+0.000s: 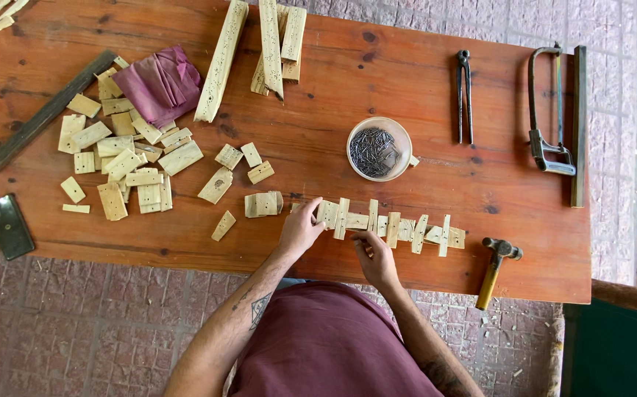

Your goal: The person assembles small wooden blocks onto a longer wooden base by placing them in sequence and securing them with nails using a hammer. The person repeatedly picks up blocks and nails, aligns the pieces, and hammers the nails into place.

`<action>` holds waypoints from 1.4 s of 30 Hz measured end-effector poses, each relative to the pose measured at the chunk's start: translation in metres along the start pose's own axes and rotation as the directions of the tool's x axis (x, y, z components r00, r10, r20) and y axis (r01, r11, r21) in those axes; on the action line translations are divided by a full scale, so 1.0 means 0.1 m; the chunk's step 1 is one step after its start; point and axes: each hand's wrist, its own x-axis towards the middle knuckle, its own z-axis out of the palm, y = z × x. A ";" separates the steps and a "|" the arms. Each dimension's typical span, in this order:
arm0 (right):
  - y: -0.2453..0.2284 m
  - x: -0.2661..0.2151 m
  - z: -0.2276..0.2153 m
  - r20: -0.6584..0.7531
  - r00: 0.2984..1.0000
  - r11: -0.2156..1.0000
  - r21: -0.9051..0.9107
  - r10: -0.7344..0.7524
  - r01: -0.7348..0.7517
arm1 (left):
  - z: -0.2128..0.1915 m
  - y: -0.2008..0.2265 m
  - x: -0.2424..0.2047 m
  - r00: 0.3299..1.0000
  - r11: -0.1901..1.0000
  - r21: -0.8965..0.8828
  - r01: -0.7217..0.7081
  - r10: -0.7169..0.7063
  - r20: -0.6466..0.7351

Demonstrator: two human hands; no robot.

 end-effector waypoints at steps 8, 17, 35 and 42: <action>0.26 0.02 0.02 -0.050 0.992 0.983 -0.150 -0.115 0.107 | 0.01 -0.09 -0.02 1.000 0.999 -0.053 0.012 -0.011 0.030; -0.48 0.61 0.05 0.203 0.979 0.705 -0.691 -0.019 0.157 | -0.01 -0.18 0.03 0.996 0.998 -0.058 0.038 -0.034 0.078; 0.14 0.79 0.23 0.280 0.960 0.723 -0.660 -0.016 0.205 | -0.04 -0.11 -0.07 0.997 0.990 -0.137 0.024 -0.013 0.079; 0.03 0.79 0.17 0.310 0.950 0.712 -0.661 -0.026 0.235 | 0.08 -0.20 0.01 0.998 0.997 -0.077 -0.024 0.028 0.056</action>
